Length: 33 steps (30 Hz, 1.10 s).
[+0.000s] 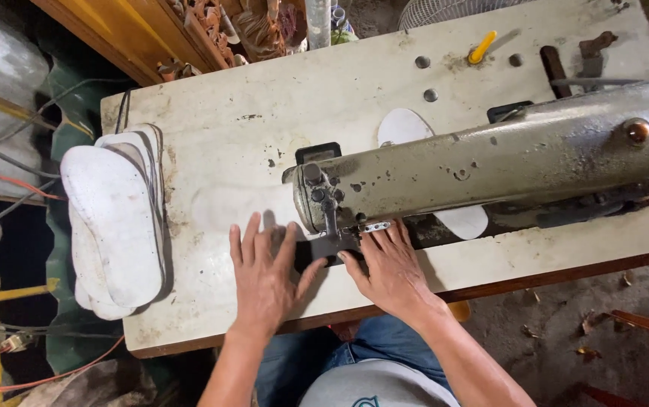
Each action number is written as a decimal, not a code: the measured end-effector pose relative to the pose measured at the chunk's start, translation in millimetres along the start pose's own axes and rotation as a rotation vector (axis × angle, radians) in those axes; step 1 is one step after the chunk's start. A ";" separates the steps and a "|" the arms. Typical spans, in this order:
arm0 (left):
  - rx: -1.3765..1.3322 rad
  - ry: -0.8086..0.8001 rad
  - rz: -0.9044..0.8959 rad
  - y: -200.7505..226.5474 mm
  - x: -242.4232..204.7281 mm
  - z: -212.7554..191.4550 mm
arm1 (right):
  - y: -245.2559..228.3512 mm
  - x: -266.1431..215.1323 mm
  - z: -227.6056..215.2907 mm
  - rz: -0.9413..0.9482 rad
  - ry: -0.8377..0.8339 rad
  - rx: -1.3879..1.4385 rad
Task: Sewing shoe sole components together using an industrial sewing machine
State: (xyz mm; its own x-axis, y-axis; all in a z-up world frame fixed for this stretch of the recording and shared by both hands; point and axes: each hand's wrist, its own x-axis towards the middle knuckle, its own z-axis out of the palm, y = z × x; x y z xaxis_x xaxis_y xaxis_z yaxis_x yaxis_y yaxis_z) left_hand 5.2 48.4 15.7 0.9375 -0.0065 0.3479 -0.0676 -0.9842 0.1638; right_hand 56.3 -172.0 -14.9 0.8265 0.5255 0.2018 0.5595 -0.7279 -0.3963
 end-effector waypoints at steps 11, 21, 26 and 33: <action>-0.172 -0.096 -0.070 30.7 -18.9 -22.1 | -5.5 3.0 -6.9 0.004 -0.061 -0.067; -0.056 -0.077 -0.219 21.4 -46.8 -26.1 | -3.0 2.0 -10.9 -0.034 -0.047 -0.049; -0.135 -0.141 -0.221 39.1 -60.9 -35.5 | -4.9 2.2 -12.0 -0.039 -0.024 -0.062; -0.209 -0.229 -0.046 38.4 -83.1 -42.3 | -2.1 -0.7 -10.6 -0.035 -0.023 -0.019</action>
State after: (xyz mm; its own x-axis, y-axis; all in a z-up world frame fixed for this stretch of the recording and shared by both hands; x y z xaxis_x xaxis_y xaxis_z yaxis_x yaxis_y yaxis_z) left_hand -89.7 18.6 32.2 0.9921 -0.0263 0.1223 -0.0701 -0.9266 0.3694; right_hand 55.2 -175.5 -4.7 0.8048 0.5609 0.1944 0.5895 -0.7168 -0.3724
